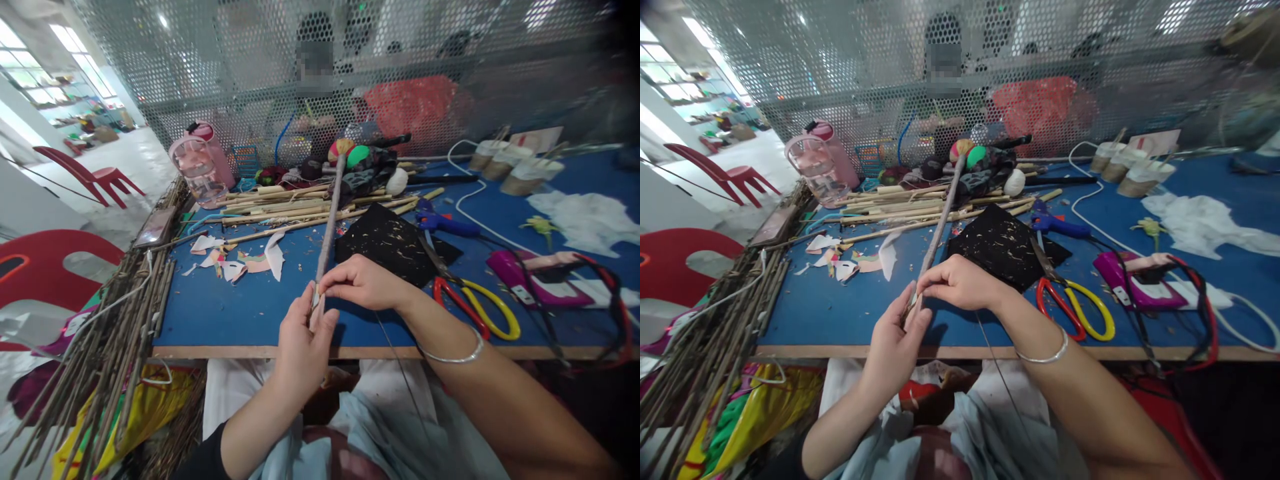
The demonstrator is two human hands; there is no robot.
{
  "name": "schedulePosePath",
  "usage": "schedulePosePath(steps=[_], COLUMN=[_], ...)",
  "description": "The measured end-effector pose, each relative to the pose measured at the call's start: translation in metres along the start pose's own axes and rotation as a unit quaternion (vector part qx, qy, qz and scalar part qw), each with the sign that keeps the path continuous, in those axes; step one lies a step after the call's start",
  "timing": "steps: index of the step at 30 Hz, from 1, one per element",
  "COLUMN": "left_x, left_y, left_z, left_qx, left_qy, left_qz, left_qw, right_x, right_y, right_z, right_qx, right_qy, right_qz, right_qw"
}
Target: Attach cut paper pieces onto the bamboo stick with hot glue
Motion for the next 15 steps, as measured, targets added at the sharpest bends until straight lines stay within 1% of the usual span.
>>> schedulePosePath(steps=[2,4,5,6,9,10,11,15], left_x=[0.002,-0.001,-0.003,-0.005,-0.004,-0.003,-0.004,-0.006], left_y=[0.001,0.003,0.004,0.004,0.003,0.002,0.002,0.003], left_z=[0.004,0.005,0.003,0.000,-0.014,-0.016,-0.015,-0.009], left_qx=[0.024,0.025,0.010,-0.020,-0.145,-0.171,-0.183,-0.186], left_qy=[0.040,0.048,0.037,0.018,-0.066,-0.091,-0.110,-0.154], left_qz=[-0.012,-0.007,-0.002,-0.002,-0.024,-0.030,-0.034,-0.034], left_qw=[0.999,0.999,0.999,1.000,0.987,0.981,0.976,0.970], right_x=[0.000,0.000,-0.001,-0.003,-0.011,-0.012,-0.012,-0.010], right_y=[0.000,-0.001,-0.002,-0.002,-0.004,-0.004,-0.004,-0.002], right_z=[0.000,0.000,0.001,0.003,0.002,0.000,-0.003,-0.012], right_qx=[0.001,0.011,0.020,0.028,0.027,0.017,0.006,-0.034], right_qy=[0.003,0.006,0.007,0.008,0.000,-0.007,-0.016,-0.075], right_qz=[-0.004,-0.002,0.007,0.020,0.066,0.074,0.078,0.086], right_qw=[1.000,1.000,1.000,0.999,0.997,0.997,0.997,0.993])
Point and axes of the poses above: each hand's wrist, its own y-axis towards the middle knuckle, its own x-axis out of the palm, z = x × y, the point moved 9 cm from there along y, towards the middle knuckle, and after that the axes turned 2 degrees about z, right-handed, at the moved point
